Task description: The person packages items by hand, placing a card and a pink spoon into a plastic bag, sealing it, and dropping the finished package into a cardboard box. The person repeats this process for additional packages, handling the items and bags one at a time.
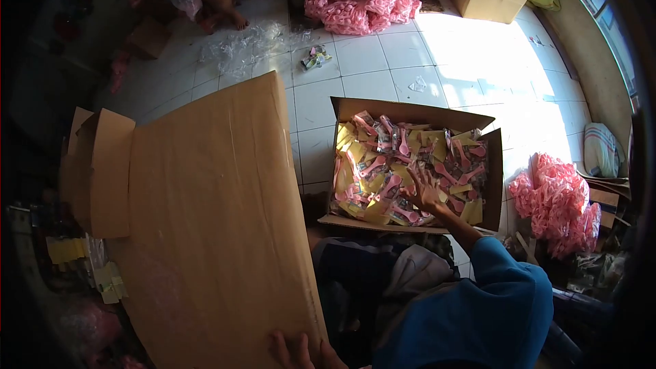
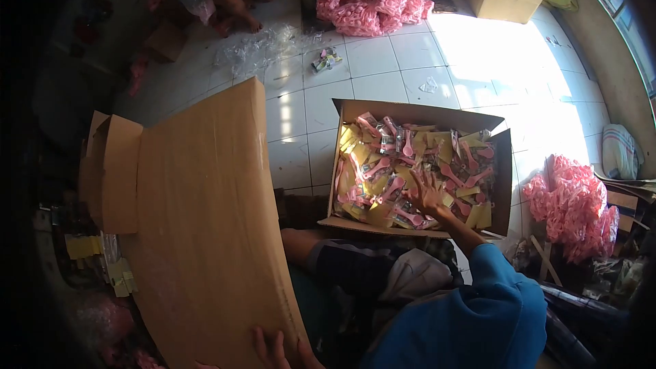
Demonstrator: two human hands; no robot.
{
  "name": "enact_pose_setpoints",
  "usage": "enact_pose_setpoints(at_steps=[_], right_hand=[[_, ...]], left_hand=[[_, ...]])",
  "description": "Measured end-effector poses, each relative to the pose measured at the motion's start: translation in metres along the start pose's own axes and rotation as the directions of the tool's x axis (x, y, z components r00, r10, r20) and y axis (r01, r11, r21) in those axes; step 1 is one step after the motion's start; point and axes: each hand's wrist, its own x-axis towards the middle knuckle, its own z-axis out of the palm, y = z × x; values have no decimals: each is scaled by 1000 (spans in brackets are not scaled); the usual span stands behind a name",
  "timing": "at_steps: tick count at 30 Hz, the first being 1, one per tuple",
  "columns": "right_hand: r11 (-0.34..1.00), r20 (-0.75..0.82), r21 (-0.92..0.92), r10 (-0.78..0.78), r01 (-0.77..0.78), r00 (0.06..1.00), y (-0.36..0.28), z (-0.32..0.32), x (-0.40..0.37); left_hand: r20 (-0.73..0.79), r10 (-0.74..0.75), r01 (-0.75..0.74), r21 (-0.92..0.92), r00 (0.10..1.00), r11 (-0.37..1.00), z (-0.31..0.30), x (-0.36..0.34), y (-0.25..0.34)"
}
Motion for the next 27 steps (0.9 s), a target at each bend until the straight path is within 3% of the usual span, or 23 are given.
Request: enact_pose_setpoints(at_steps=[1, 2, 4, 7, 8, 10, 12, 13, 14, 15, 16, 18, 20, 21, 23, 26, 27], right_hand=[[990, 15, 50, -132, 131, 991, -4, 13, -4], [994, 173, 66, -98, 87, 980, -9, 29, -3], [995, 347, -97, 33, 1, 937, -37, 46, 6], [961, 335, -224, -83, 164, 939, -31, 98, 56], [948, 409, -262, -62, 182, 911, -48, 73, 59], [919, 571, -279, -74, 278, 818, -44, 57, 94], [872, 740, -205, -158, 444, 653, -23, 74, 171], [896, 556, -305, -108, 323, 824, -46, 56, 183], [916, 344, -361, -42, 173, 938, -76, 24, 171], [964, 284, -237, -50, 120, 957, -115, -7, 158], [985, 216, -56, -150, 165, 965, -131, 3, 154], [942, 235, -61, -308, 331, 922, -134, 72, 142], [934, 307, -151, -266, 323, 914, -141, 100, 86], [907, 277, -100, -370, 409, 887, -125, 123, 80], [932, 334, 105, -362, 347, 870, -122, 150, 102], [966, 571, 31, -227, 256, 789, -101, 163, 141], [924, 536, -71, -282, 375, 796, -99, 163, 153]], left_hand=[[-10, 1, -1, 11, 1000, 1000, 0, 1, 2], [-26, 1, -1, 16, 1000, 1000, 2, 2, 4], [-44, -25, 23, -47, 999, 999, 6, 1, 5], [-73, 18, -20, -27, 997, 999, 7, 2, 2], [-75, 38, -39, -6, 996, 999, 6, 0, 1], [-71, 29, -30, -12, 997, 999, 7, -4, -1], [-92, 28, -31, -26, 995, 999, 10, -2, -4], [-96, 25, -28, -31, 995, 999, 11, -1, -4], [-85, 22, -25, -29, 996, 999, 8, -3, -4], [-78, 8, -9, -20, 997, 1000, 7, -5, -5], [-75, -2, 1, -15, 997, 1000, 9, -6, -6], [-72, 15, -14, 7, 997, 1000, 10, -6, -8], [-83, 60, -57, 42, 995, 998, 9, -5, -11], [-119, 69, -65, 39, 990, 997, 10, -3, -10], [-180, 84, -81, 27, 980, 996, 11, 0, -7], [-234, 63, -53, 53, 970, 997, 15, 0, -2], [-251, 83, -73, 46, 964, 996, 17, 4, -1]])
